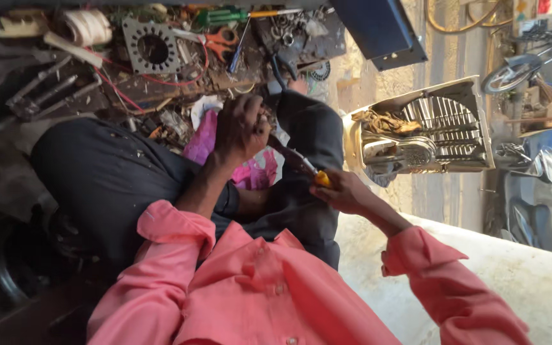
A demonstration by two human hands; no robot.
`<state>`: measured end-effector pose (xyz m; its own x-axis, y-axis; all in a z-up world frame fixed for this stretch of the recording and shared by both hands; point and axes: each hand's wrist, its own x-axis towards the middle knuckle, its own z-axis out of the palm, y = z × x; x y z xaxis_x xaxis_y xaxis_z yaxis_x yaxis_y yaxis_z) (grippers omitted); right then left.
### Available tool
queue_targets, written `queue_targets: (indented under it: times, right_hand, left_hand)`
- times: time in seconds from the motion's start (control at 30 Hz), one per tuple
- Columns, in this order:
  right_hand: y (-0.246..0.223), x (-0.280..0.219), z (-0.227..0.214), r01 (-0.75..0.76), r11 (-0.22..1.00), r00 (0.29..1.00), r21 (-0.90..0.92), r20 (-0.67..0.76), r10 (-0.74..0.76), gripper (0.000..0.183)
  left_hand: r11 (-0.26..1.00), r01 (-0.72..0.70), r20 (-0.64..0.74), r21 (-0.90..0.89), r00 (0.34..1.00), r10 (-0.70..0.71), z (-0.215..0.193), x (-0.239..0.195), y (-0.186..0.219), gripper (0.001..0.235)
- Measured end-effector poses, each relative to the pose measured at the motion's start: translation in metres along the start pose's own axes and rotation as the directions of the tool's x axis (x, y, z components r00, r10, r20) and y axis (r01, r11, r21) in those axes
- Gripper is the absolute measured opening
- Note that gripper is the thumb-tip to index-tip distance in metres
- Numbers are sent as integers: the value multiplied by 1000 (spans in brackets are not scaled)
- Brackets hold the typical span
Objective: The person disassembles an electric motor stator using pliers and a screwdriver to remove copper windings and other components. They handle the metal stator, prying at various parts and cutting wires as they sit at a cluttered workbench.
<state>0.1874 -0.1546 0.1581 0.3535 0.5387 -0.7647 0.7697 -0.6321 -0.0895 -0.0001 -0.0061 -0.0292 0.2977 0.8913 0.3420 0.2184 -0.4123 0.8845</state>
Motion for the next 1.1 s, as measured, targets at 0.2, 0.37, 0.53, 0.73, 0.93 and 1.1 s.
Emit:
queue_targets:
  times: [0.2, 0.37, 0.53, 0.73, 0.93, 1.1]
  right_hand:
    - [28, 18, -22, 19, 908, 894, 419, 400, -204, 29]
    - [41, 18, -3, 354, 910, 925, -217, -65, -375, 37]
    - [33, 21, 18, 430, 834, 668, -346, -499, -552, 35]
    - [89, 15, 49, 480, 872, 598, -96, -692, -406, 43]
    - [112, 16, 36, 225, 968, 822, 115, -556, -125, 34]
    - [115, -3, 34, 24, 910, 978, 415, -197, 64, 31]
  left_hand:
    - [934, -100, 9, -343, 994, 110, -18, 14, 12, 40]
    - [843, -100, 60, -528, 986, 155, 2, 10, -1, 42]
    - [965, -253, 137, -68, 956, 260, 27, 0, -34, 25]
    - [321, 310, 163, -895, 897, -411, 64, -24, -95, 38]
    - [-105, 647, 499, -755, 462, -733, 81, -27, -118, 20]
    - [289, 692, 242, -661, 561, -792, 77, -47, -105, 22]
